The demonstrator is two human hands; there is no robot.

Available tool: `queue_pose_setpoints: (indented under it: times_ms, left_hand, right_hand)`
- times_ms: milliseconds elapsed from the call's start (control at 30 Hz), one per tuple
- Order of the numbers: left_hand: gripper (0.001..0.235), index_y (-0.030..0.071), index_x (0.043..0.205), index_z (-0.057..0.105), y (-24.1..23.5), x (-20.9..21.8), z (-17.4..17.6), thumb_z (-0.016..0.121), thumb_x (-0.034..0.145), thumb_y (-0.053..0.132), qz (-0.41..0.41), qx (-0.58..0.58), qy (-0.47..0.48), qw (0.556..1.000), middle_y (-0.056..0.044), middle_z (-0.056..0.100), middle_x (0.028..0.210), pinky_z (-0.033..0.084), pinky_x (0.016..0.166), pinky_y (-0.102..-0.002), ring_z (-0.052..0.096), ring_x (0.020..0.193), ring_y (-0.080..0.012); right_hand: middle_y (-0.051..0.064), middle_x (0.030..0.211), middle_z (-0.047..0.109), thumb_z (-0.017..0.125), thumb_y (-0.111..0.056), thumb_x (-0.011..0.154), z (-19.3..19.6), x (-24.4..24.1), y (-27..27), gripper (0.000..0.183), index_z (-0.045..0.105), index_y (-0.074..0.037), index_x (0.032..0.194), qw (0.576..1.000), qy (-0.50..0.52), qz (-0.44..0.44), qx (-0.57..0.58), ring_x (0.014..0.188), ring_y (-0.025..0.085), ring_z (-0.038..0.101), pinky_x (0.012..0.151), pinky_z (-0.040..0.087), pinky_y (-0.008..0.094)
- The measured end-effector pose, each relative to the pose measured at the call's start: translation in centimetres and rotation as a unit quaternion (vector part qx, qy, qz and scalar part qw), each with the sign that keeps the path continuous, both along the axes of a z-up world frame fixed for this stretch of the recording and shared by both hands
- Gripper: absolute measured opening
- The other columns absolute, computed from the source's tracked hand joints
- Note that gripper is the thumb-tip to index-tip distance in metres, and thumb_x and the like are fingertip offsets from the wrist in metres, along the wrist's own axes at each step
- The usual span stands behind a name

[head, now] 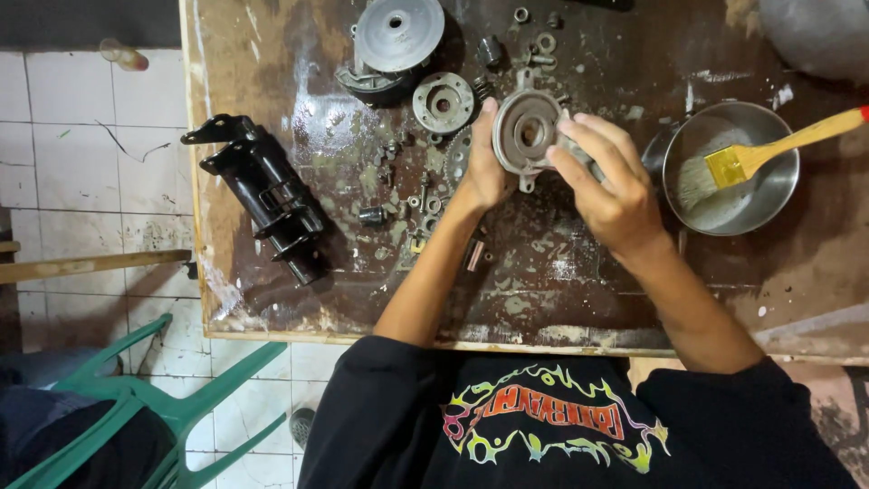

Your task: Cleaning and inspecting various motorcycle engine components using a brush and a small tool.

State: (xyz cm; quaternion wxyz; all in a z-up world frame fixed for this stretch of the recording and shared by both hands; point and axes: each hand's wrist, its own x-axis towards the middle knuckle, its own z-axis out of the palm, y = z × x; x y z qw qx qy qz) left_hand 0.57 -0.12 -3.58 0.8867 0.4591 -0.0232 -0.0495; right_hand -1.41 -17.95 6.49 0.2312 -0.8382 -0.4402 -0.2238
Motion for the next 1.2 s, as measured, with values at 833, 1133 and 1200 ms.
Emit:
queue_pose_setpoints:
  times_ms: [833, 1133, 1200]
  left_hand:
    - [0.072, -0.001, 0.127, 0.063, -0.4, 0.6, -2.8, 0.009, 0.113, 0.045, 0.124, -0.008, -0.053, 0.991, -0.016, 0.072, 0.111, 0.060, 0.092, -0.036, 0.071, 0.101, -0.0227]
    - [0.070, 0.000, 0.130, 0.054, -0.5, -1.1, -0.3, 0.017, 0.114, 0.058, 0.169, 0.073, -0.153, 0.971, -0.013, 0.068, 0.104, 0.058, 0.078, -0.032, 0.067, 0.089, -0.0220]
    - [0.070, 0.006, 0.135, 0.049, -0.1, -1.0, 0.5, 0.017, 0.106, 0.061, 0.177, 0.024, -0.092, 0.980, -0.013, 0.066, 0.112, 0.058, 0.086, -0.033, 0.066, 0.097, -0.0224]
  right_hand:
    - [0.020, 0.116, 0.067, 0.071, 0.015, 0.088, 0.2, -0.4, 2.3, 0.020, 0.074, 0.006, 0.106, 0.998, -0.028, 0.011, 0.054, 0.116, 0.038, 0.064, 0.101, 0.059, 0.044]
    - [0.013, 0.102, 0.062, 0.072, 0.016, 0.090, -0.8, -1.6, 4.9, 0.022, 0.076, 0.003, 0.107, 0.981, 0.020, 0.003, 0.192, 0.101, 0.032, 0.063, 0.084, 0.057, 0.037]
    - [0.013, 0.103, 0.063, 0.071, 0.015, 0.087, 1.1, -1.8, 5.0, 0.022, 0.074, 0.005, 0.106, 0.986, 0.040, 0.016, 0.160, 0.103, 0.033, 0.062, 0.089, 0.055, 0.042]
